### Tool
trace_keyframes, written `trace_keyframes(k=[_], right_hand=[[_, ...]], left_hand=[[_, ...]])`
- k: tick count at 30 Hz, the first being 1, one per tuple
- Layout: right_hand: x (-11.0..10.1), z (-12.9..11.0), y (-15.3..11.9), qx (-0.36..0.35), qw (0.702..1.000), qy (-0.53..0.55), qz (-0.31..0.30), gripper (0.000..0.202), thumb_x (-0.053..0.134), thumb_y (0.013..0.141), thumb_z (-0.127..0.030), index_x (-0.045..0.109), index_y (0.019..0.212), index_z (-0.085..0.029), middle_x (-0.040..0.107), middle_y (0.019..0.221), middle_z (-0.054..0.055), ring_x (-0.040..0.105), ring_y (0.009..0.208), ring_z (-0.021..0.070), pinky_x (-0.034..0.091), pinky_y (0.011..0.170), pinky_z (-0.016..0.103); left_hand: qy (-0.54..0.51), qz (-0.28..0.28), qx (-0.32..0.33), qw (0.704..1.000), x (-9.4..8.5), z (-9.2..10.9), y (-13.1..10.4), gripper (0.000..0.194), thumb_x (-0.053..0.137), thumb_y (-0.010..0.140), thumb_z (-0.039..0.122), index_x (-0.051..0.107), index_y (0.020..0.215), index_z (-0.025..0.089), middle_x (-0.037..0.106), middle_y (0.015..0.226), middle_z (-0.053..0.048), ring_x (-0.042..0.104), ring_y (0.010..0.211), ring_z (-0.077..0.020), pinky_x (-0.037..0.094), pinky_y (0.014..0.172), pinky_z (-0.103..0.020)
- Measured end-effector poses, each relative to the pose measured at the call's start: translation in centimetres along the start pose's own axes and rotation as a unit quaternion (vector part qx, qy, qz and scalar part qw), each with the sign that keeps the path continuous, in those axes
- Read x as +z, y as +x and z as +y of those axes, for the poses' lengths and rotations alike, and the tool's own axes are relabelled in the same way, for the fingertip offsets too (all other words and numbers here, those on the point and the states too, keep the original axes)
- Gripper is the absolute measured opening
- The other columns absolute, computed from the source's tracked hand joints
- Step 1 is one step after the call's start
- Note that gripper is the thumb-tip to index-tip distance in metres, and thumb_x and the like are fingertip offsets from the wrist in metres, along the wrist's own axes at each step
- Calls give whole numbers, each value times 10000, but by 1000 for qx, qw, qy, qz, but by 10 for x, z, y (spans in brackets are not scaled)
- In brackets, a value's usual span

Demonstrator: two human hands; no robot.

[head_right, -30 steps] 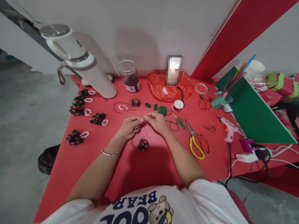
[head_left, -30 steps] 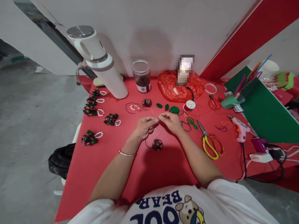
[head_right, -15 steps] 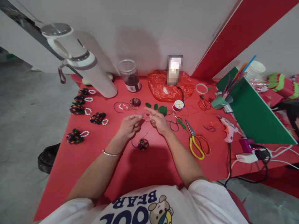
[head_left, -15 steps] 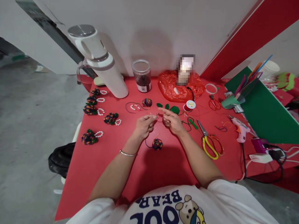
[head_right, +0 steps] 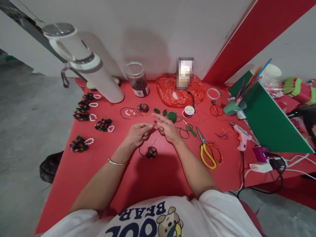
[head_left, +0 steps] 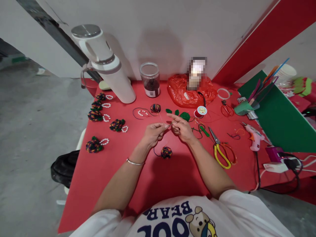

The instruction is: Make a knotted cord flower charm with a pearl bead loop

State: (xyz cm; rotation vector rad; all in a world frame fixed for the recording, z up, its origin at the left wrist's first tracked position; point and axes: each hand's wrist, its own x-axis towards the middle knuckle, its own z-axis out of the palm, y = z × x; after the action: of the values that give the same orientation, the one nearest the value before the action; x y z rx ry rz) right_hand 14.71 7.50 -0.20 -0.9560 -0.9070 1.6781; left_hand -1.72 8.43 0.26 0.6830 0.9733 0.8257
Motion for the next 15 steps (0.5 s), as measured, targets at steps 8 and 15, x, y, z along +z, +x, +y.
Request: trace_keyframes(k=[8, 15], right_hand=[[2, -1, -1, -11, 1000, -5, -2, 488, 618, 795, -271, 636, 1280, -227, 366, 570, -112, 199, 446, 66, 137, 422, 212], [4, -1, 0, -34, 999, -19, 23, 274, 624, 779, -279, 594, 1046, -228, 462, 548, -112, 249, 411, 63, 170, 406, 203]], left_hand=[[10, -15, 11, 1000, 0, -1, -1, 462, 932, 532, 467, 678, 701, 121, 425, 429, 74, 257, 341, -17, 129, 361, -185], [-40, -3, 14, 999, 1, 5, -1, 440, 920, 559, 425, 615, 690, 135, 391, 447, 92, 260, 365, -14, 137, 372, -157]])
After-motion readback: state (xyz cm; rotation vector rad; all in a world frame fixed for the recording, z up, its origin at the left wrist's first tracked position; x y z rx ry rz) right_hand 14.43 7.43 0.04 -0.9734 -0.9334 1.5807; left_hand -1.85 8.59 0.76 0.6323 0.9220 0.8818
